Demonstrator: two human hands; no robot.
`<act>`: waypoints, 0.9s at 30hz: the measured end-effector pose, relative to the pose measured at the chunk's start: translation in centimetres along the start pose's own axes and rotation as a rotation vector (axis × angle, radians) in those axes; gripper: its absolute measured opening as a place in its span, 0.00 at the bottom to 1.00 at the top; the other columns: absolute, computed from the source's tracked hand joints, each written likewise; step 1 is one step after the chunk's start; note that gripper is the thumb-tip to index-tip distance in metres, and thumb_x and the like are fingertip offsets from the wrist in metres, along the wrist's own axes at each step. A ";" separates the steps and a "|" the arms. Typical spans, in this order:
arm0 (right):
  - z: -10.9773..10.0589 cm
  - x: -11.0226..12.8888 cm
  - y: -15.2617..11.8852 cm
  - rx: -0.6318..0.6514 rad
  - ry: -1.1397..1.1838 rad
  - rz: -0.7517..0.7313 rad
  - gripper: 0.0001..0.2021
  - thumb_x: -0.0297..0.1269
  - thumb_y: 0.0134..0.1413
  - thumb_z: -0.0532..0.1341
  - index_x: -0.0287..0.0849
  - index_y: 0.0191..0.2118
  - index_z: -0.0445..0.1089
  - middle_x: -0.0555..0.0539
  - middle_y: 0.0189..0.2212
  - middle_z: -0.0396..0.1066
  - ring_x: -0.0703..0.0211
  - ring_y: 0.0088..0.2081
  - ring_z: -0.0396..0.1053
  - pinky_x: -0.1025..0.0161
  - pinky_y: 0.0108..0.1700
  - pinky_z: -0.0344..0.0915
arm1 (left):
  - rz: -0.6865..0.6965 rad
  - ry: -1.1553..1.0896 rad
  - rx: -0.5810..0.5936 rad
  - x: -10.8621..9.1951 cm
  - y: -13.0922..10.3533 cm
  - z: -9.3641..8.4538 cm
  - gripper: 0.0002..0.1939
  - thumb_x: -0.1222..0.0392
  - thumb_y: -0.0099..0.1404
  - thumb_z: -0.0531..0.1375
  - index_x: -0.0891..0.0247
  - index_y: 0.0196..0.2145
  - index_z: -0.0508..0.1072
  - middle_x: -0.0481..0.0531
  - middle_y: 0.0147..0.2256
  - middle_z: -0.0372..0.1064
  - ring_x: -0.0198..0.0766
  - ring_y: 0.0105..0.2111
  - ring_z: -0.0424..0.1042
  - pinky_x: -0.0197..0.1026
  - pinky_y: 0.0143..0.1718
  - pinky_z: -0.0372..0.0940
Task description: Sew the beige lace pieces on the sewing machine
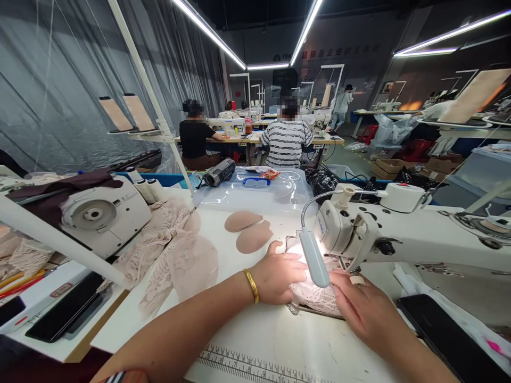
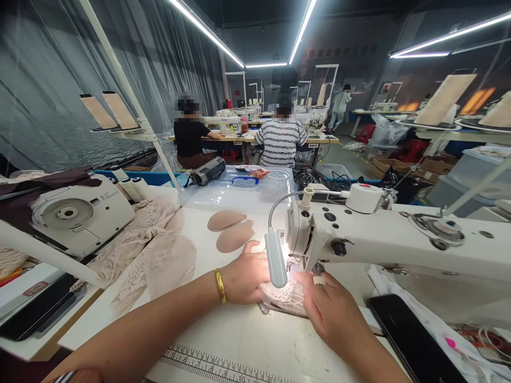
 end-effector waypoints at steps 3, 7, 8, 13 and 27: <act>-0.2 2.4 0.6 0.022 0.091 -0.132 0.17 0.35 0.70 0.56 0.47 0.62 0.63 0.42 0.53 0.76 0.47 0.54 0.72 0.53 0.51 0.69 | -0.128 0.000 0.024 0.3 0.0 0.0 0.08 0.55 0.63 0.61 0.60 0.38 0.75 0.56 0.40 0.73 0.50 0.41 0.68 0.57 0.49 0.52; 1.3 2.6 1.1 0.118 0.046 -0.079 0.09 0.34 0.71 0.54 0.46 0.51 0.69 0.44 0.42 0.75 0.51 0.42 0.72 0.57 0.41 0.66 | -0.220 0.058 0.107 -0.8 0.2 0.4 0.17 0.47 0.68 0.58 0.66 0.37 0.75 0.61 0.39 0.72 0.51 0.39 0.68 0.55 0.45 0.54; 1.8 2.1 1.0 0.128 0.016 -0.061 0.10 0.31 0.71 0.52 0.46 0.47 0.70 0.46 0.36 0.73 0.52 0.37 0.70 0.58 0.38 0.64 | -0.225 0.056 0.119 -1.1 0.2 0.4 0.18 0.46 0.68 0.58 0.66 0.38 0.75 0.62 0.39 0.72 0.52 0.40 0.68 0.55 0.45 0.54; 2.4 -0.9 0.1 0.158 -0.127 -0.035 0.11 0.28 0.67 0.51 0.46 0.36 0.68 0.48 0.31 0.68 0.54 0.31 0.64 0.57 0.39 0.62 | -0.128 -0.086 0.187 -1.4 -0.9 -0.5 0.30 0.33 0.60 0.66 0.63 0.45 0.73 0.61 0.48 0.70 0.54 0.46 0.67 0.50 0.44 0.55; 2.6 -1.7 -0.1 0.317 0.120 0.156 0.14 0.34 0.72 0.46 0.48 0.44 0.70 0.44 0.41 0.74 0.48 0.42 0.71 0.45 0.49 0.68 | -0.027 -0.209 0.330 -1.6 -1.9 -1.2 0.27 0.38 0.56 0.70 0.62 0.42 0.71 0.61 0.54 0.67 0.56 0.52 0.66 0.50 0.47 0.56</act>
Point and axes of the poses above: each hand's wrist, its own y-axis towards the middle knuckle, its own z-axis out of the palm, x = y × z, the point moved 8 cm from there along y, towards the middle knuckle
